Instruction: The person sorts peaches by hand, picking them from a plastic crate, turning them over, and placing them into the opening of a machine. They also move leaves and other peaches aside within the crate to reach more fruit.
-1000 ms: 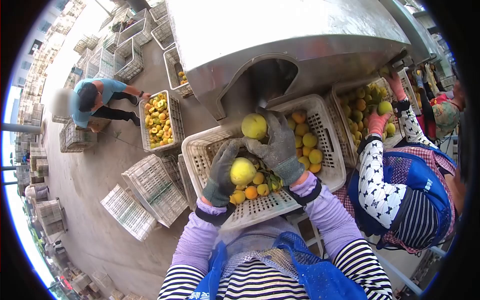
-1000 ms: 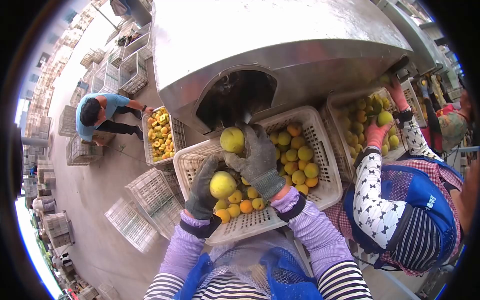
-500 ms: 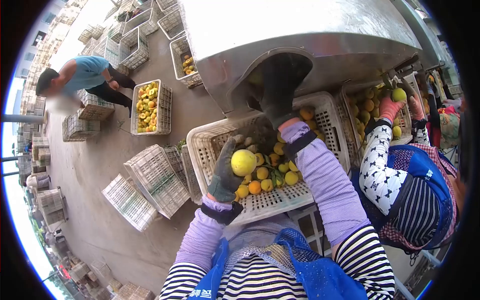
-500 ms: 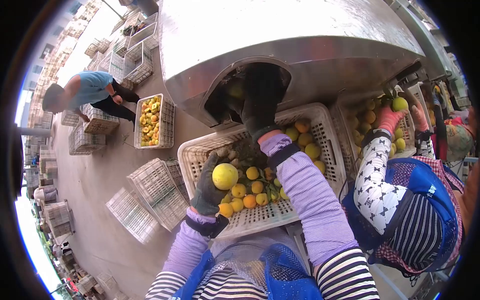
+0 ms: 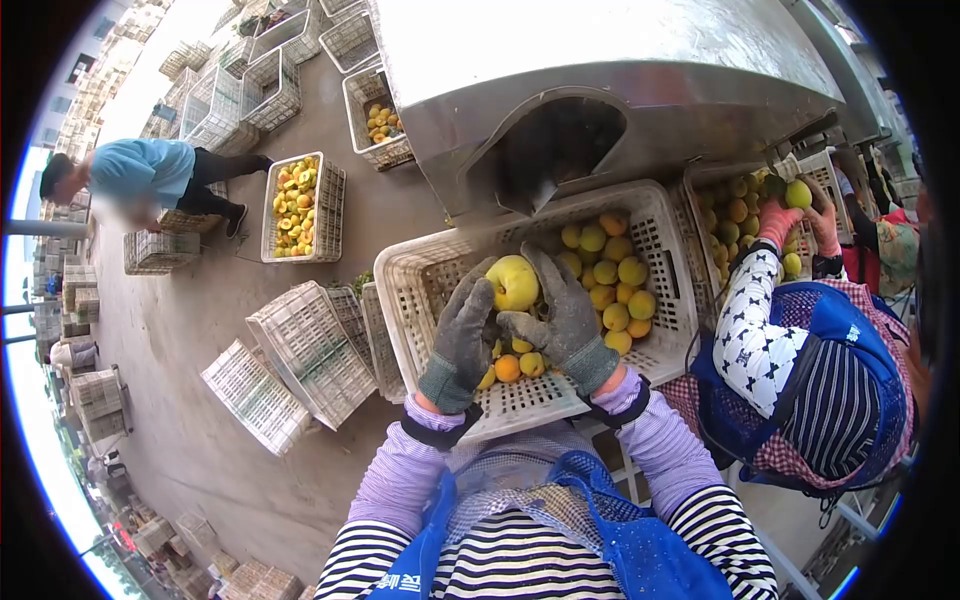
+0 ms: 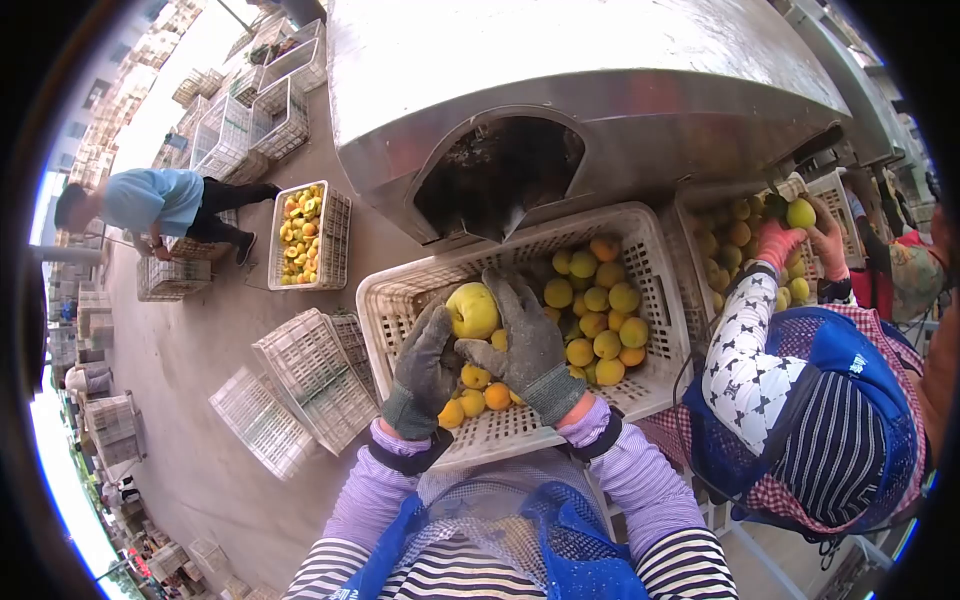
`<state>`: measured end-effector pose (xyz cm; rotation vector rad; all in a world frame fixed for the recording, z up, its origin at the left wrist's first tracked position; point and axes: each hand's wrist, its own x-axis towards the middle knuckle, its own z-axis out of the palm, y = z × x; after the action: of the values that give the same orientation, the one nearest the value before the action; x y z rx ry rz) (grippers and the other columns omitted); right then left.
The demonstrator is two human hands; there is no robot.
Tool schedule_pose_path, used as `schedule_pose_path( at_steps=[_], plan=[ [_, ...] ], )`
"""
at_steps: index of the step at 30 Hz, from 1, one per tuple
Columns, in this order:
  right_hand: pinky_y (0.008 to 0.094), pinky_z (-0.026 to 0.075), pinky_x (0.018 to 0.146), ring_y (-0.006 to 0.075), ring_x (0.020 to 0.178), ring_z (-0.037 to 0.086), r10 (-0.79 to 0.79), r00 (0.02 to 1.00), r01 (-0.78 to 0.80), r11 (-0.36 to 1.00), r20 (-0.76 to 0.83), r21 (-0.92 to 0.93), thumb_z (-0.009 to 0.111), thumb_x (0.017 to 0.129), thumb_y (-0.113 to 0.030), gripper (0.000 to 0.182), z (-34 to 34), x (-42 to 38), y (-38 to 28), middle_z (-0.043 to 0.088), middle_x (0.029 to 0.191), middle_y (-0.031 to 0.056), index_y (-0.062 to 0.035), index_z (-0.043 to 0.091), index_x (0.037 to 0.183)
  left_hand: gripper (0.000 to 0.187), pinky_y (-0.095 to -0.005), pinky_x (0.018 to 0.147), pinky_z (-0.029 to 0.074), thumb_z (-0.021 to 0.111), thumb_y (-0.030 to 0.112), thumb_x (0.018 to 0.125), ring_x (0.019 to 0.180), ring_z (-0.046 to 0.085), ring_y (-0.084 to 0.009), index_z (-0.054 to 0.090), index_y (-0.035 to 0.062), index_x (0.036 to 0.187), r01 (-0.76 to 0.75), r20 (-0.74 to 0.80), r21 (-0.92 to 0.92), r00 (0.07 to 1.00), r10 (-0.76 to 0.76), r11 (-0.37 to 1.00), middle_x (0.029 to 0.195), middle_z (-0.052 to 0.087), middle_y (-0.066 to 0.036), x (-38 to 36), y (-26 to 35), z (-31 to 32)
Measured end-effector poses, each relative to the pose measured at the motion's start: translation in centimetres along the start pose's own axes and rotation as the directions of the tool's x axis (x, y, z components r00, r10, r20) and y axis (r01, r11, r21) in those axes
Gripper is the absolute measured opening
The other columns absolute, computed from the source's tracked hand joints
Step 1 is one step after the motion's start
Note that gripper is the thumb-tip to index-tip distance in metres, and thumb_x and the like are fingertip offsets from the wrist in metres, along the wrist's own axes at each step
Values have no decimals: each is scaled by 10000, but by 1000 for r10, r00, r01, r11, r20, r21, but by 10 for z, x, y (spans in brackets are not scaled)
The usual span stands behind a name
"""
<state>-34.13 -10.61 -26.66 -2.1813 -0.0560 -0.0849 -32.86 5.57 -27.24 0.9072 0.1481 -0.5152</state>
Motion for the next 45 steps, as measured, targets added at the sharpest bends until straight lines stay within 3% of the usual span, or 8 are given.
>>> schedule_pose_path(
  at_steps=[15, 19, 25, 29, 34, 38, 41, 45],
  plan=[
    [442, 537, 753, 334, 882, 658, -479, 802, 188, 769, -357, -611, 804, 781, -377, 503, 2, 153, 41, 678, 987, 151, -73, 656, 1154, 428, -345, 981, 470, 509, 307, 1045, 1160, 589, -211, 498, 72, 1402, 91, -393, 318, 918, 44, 944, 1291, 604, -87, 21, -84, -99],
    [427, 541, 707, 319, 821, 663, -275, 877, 196, 953, -394, -230, 749, 857, -304, 336, -22, 100, 27, 680, 1014, 150, -62, 671, 1077, 551, -409, 1045, 439, 637, 300, 937, 1289, 510, -285, 481, 89, 1421, 265, -290, 792, 956, -43, 550, 1425, 521, -171, 77, -169, -153],
    [470, 526, 775, 349, 873, 659, 125, 990, -71, 843, 65, -534, 612, 919, -236, 175, 44, 23, 226, 680, 960, 143, -85, 676, 980, 637, -520, 1064, 411, 664, 360, 861, 1289, 491, -401, 483, 125, 1424, 182, -226, 971, 907, -356, -152, 1445, 485, -195, 114, -178, -63],
    [462, 500, 873, 309, 1042, 622, 253, 874, 233, 533, 416, -814, 532, 950, -184, 166, 72, 43, 275, 657, 1105, 115, -112, 676, 988, 596, -503, 996, 464, 703, 378, 837, 1196, 568, -362, 548, 95, 1338, 0, 2, 1000, 985, 175, -11, 1348, 557, -206, 128, -272, -98],
    [447, 487, 928, 296, 1130, 585, -26, 932, 339, 411, 361, -846, 502, 965, -154, 280, 92, 49, 329, 615, 1205, 142, -128, 607, 1223, 669, -467, 1036, 448, 733, 419, 817, 1248, 560, -354, 531, 130, 1386, 90, -3, 965, 943, -333, 245, 1343, 584, -191, 159, -273, -120],
    [430, 489, 954, 333, 1113, 590, 442, 798, -8, 688, 410, -726, 557, 949, -224, 450, 85, 73, 307, 600, 1214, 176, -96, 509, 1378, 709, -396, 980, 506, 770, 401, 813, 1186, 616, -309, 511, 91, 1395, -53, 52, 999, 998, -41, -5, 1272, 634, -202, 145, -238, -113],
    [414, 478, 994, 328, 1192, 576, 224, 925, -169, 966, 308, -195, 674, 883, -339, 601, 56, 33, 263, 585, 1298, 190, -66, 502, 1389, 647, -330, 955, 523, 732, 410, 886, 1141, 634, -243, 504, 57, 1377, 365, -416, 450, 893, -171, 815, 1285, 625, -178, 131, -232, -159],
    [393, 439, 1063, 303, 1296, 527, 276, 799, -442, 872, 534, 210, 794, 781, -429, 837, 2, 28, 137, 539, 1384, 221, -13, 459, 1425, 593, -324, 965, 516, 655, 414, 965, 1133, 612, -194, 478, 24, 1375, 122, -221, 74, 970, -103, 990, 1269, 605, -128, 72, -104, -92]
  ],
)
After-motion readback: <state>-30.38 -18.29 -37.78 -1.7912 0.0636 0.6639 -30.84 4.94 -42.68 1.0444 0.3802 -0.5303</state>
